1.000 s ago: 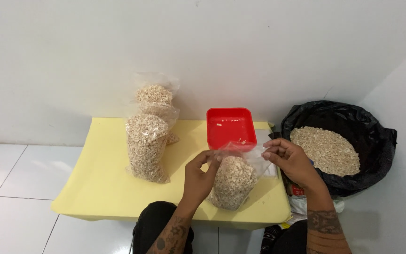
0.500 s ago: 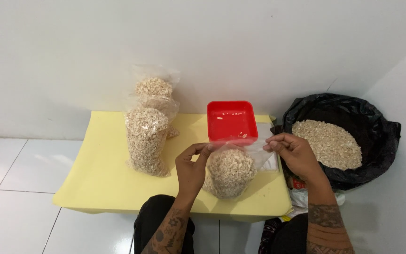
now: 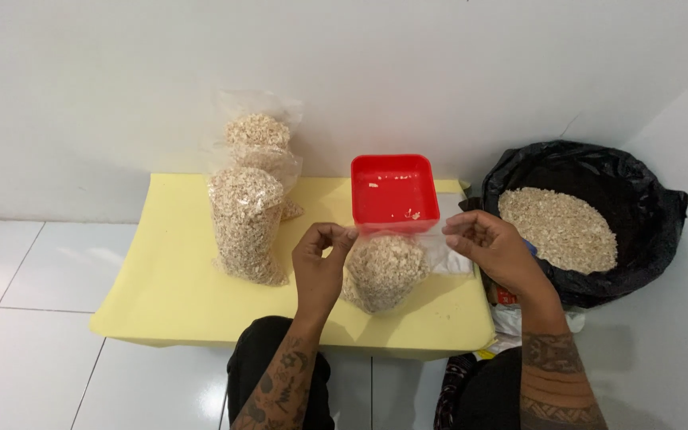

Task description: Scooping pet bedding from a large bag into smaller plastic bags and weighing them on a scale.

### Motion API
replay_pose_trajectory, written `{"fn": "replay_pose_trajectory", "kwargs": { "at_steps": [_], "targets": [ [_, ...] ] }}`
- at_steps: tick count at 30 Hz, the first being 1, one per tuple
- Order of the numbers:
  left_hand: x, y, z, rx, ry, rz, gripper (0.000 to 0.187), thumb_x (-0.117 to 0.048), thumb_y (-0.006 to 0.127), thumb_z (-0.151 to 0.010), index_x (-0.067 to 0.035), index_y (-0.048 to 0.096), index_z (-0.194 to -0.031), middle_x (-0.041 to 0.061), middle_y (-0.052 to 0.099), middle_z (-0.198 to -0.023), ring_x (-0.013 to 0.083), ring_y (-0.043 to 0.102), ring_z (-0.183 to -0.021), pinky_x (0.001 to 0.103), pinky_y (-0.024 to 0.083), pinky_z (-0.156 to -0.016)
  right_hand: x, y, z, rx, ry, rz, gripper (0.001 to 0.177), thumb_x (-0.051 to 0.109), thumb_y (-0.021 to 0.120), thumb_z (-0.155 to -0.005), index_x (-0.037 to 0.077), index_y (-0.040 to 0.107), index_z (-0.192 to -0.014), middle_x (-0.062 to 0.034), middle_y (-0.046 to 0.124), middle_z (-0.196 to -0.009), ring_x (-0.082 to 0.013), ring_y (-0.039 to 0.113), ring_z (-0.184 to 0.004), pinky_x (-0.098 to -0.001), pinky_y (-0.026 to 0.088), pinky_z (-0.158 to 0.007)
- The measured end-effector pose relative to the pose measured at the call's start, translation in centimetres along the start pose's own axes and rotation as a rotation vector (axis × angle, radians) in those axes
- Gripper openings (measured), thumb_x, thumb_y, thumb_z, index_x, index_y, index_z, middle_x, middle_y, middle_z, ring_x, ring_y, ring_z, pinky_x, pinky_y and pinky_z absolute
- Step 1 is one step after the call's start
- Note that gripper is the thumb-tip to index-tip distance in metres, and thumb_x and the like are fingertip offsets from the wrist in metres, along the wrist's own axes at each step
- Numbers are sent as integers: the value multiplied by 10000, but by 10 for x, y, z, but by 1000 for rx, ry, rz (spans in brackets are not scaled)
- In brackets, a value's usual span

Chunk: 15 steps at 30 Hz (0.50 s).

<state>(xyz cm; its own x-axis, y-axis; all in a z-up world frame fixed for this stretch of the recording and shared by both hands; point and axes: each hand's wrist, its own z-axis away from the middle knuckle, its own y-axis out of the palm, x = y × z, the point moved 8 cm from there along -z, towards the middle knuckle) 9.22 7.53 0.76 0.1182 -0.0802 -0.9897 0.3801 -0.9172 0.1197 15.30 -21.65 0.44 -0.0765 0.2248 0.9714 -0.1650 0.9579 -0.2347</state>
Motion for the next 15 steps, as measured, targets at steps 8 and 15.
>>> {"fn": "replay_pose_trajectory", "kwargs": {
  "at_steps": [8,15],
  "targets": [
    [-11,9,4,71,32,119,245,-117,755,-949,-33,527,-980,201,803,-893,230,700,-1068,441,491,-1016,4,4,-1,-7,15,96,188,148,763,-938,6,806,-1053,-156,769,-837,-203,645,-791,-388,546,-731],
    [3,12,-3,203,-56,21,521,-122,889,-794,-52,585,-1212,187,792,-1149,205,685,-1050,379,570,-917,-17,4,-5,44,65,83,353,171,829,-858,36,787,-1182,-213,802,-1026,-289,700,-919,-478,555,-833]
  ]
}}
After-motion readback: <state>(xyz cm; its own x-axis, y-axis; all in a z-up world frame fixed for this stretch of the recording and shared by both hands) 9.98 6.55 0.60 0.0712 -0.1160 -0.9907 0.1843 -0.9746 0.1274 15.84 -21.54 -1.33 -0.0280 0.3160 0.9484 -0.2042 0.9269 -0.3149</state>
